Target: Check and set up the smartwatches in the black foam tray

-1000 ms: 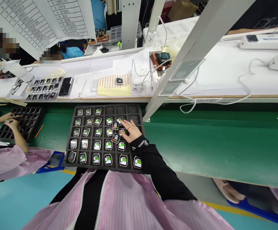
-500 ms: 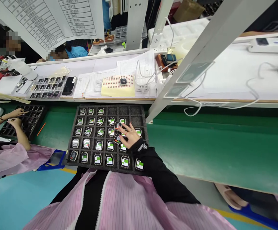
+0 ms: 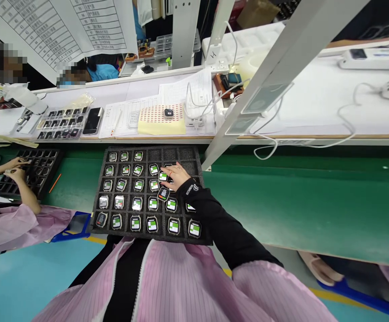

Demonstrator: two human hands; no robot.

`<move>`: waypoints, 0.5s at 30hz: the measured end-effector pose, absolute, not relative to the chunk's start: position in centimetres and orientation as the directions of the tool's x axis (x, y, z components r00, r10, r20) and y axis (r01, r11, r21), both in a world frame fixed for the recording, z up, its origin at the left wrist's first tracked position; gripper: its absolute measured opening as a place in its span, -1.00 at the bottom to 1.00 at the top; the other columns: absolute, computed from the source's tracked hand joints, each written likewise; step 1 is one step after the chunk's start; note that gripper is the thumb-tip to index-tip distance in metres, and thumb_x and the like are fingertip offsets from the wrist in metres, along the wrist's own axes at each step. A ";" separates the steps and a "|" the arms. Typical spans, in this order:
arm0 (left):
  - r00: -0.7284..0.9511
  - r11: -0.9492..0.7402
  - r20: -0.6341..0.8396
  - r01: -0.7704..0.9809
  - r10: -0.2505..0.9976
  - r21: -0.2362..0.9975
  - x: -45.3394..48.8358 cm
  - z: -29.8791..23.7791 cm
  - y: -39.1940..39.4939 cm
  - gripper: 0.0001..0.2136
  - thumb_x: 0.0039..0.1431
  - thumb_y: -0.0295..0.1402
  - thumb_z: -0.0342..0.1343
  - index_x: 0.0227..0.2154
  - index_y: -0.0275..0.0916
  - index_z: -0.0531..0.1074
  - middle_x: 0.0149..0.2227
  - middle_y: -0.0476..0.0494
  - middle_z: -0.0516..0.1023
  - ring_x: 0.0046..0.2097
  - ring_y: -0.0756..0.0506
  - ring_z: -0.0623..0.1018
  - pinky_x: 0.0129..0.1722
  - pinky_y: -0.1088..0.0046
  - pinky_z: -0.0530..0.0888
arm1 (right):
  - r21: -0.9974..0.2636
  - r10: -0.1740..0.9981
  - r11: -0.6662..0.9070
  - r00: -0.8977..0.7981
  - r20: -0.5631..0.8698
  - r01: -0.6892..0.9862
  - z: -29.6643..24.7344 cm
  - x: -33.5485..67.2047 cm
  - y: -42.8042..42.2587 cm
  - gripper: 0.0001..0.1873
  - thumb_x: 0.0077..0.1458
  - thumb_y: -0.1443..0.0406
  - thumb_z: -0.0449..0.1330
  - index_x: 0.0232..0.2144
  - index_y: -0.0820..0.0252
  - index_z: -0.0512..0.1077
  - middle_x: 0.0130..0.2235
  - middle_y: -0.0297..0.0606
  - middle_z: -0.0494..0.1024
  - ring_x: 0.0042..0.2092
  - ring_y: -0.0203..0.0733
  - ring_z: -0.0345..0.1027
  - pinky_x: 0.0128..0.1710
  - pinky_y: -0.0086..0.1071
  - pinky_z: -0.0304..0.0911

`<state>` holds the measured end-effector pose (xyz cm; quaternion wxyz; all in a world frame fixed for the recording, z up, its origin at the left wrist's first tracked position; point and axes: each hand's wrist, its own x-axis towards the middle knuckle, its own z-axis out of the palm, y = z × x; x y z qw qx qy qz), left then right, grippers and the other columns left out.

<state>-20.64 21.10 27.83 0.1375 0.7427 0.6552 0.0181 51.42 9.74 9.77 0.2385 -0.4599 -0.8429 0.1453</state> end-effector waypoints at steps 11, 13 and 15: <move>-0.341 0.230 0.296 0.908 0.892 0.351 -26.2 26.2 21.3 -0.43 0.42 -0.25 -0.47 -0.47 -0.32 0.42 -0.53 0.08 0.32 -0.20 -0.04 0.57 -0.06 0.15 0.49 | -0.481 0.933 0.334 -0.214 0.289 0.810 9.5 59.3 9.4 -0.28 0.12 0.12 0.12 0.28 0.31 0.19 0.12 0.04 0.47 0.18 0.19 0.31 0.17 0.14 0.23; -0.397 0.249 0.336 0.879 0.854 0.406 -24.5 26.4 20.7 -0.40 0.42 -0.25 -0.50 -0.47 -0.33 0.44 -0.51 0.07 0.36 -0.22 -0.02 0.57 -0.08 0.21 0.50 | -0.492 0.932 0.333 -0.200 0.303 0.804 9.6 59.2 8.5 -0.26 0.14 0.16 0.10 0.32 0.30 0.09 0.20 0.03 0.38 0.26 0.19 0.20 0.20 0.18 0.18; -0.427 0.252 0.342 0.856 0.837 0.451 -21.9 26.9 20.0 -0.42 0.42 -0.24 -0.45 -0.43 -0.34 0.46 -0.47 0.04 0.41 -0.19 -0.04 0.57 -0.07 0.21 0.50 | -0.515 0.920 0.353 -0.188 0.344 0.781 10.3 58.2 7.1 -0.28 0.18 0.18 0.08 0.34 0.25 0.06 0.16 -0.01 0.44 0.24 0.13 0.24 0.22 0.16 0.16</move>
